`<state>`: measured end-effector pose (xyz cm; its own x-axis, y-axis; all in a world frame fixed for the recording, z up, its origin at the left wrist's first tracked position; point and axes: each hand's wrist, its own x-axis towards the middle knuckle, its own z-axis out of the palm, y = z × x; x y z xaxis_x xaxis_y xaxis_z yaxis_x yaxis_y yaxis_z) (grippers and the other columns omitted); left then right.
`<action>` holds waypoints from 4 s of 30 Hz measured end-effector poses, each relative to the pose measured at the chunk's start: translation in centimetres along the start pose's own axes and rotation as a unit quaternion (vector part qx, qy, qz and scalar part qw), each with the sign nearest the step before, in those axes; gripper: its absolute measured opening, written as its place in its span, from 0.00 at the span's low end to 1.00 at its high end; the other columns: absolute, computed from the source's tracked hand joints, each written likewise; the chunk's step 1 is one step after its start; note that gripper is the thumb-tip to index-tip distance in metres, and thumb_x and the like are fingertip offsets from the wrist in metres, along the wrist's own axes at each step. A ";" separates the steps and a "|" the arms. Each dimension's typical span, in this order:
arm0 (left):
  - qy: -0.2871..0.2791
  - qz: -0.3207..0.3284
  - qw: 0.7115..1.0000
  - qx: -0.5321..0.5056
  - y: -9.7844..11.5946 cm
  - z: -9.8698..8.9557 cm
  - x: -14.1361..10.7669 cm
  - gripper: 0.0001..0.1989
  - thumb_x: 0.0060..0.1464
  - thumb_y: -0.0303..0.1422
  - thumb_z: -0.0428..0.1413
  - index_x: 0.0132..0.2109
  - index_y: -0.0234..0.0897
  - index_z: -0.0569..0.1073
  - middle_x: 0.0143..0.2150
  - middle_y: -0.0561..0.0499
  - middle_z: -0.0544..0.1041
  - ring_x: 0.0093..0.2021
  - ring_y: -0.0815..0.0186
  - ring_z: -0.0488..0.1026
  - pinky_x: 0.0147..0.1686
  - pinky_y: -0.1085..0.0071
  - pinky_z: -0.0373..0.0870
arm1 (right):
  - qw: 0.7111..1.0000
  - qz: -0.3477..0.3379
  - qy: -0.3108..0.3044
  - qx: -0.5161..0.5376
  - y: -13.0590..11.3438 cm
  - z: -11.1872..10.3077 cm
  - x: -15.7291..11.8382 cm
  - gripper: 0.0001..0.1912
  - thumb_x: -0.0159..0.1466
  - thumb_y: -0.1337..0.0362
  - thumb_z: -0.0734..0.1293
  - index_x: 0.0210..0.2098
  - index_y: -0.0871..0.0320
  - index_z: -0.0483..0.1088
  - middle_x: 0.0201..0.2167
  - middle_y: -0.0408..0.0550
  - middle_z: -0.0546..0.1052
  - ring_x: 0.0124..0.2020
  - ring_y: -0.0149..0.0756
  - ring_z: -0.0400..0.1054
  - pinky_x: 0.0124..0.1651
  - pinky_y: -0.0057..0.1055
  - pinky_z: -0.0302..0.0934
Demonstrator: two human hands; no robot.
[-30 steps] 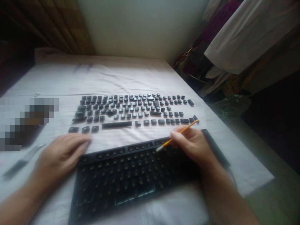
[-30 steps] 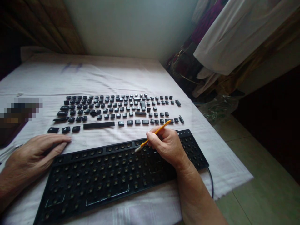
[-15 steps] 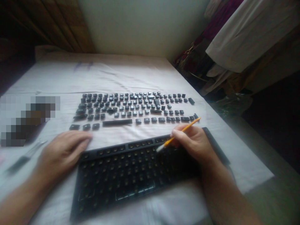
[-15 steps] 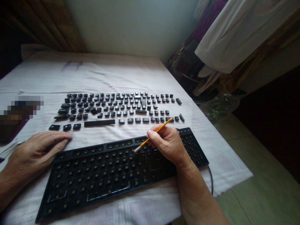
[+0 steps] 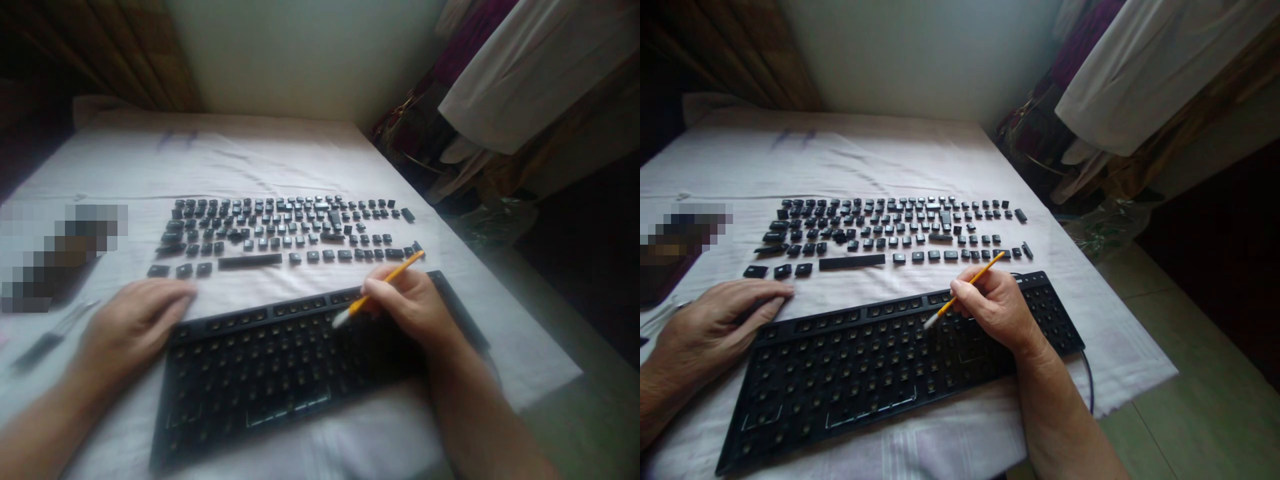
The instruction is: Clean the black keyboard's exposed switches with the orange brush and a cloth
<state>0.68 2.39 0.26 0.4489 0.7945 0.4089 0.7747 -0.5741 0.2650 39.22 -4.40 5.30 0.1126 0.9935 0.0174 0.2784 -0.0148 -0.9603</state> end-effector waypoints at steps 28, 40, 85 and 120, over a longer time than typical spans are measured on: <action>0.017 0.033 0.999 0.006 0.0 0.0 0.1 0.18 0.65 0.45 0.49 0.44 0.41 0.79 0.42 0.46 0.84 0.41 0.60 0.80 0.45 0.65 0.73 | 0.988 -0.030 0.148 0.013 1.2 -1.1 0.2 0.10 0.58 0.60 0.70 0.22 0.56 0.72 0.13 0.39 0.72 0.14 0.31 0.66 0.20 0.25 0.62; -0.002 -0.022 1.000 -0.016 -0.2 -0.1 -0.1 0.17 0.61 0.47 0.51 0.43 0.44 0.80 0.43 0.48 0.84 0.43 0.58 0.81 0.48 0.63 0.74 | 0.997 0.017 0.075 -0.019 0.7 -2.3 0.2 0.09 0.56 0.58 0.71 0.23 0.55 0.71 0.16 0.40 0.73 0.17 0.32 0.68 0.21 0.26 0.64; 0.001 -0.022 1.000 -0.013 -0.4 -0.1 -0.3 0.18 0.61 0.47 0.52 0.44 0.44 0.81 0.43 0.48 0.84 0.42 0.56 0.81 0.48 0.62 0.74 | 0.998 0.031 0.042 -0.039 0.0 -2.1 0.1 0.10 0.57 0.57 0.70 0.24 0.55 0.71 0.16 0.40 0.73 0.18 0.32 0.69 0.23 0.26 0.65; -0.003 -0.073 0.994 -0.079 -1.4 0.6 -0.6 0.24 0.52 0.62 0.53 0.37 0.52 0.83 0.40 0.54 0.85 0.41 0.59 0.82 0.45 0.68 0.77 | 0.867 0.064 0.458 0.187 4.4 -7.0 0.3 0.12 0.46 0.58 0.75 0.26 0.59 0.76 0.22 0.42 0.80 0.26 0.37 0.77 0.31 0.31 0.69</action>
<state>-0.42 2.86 -0.94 0.3396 0.8728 0.3506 0.7526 -0.4757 0.4553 47.11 -4.97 3.04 0.8779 0.4766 -0.0467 -0.1011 0.0891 -0.9909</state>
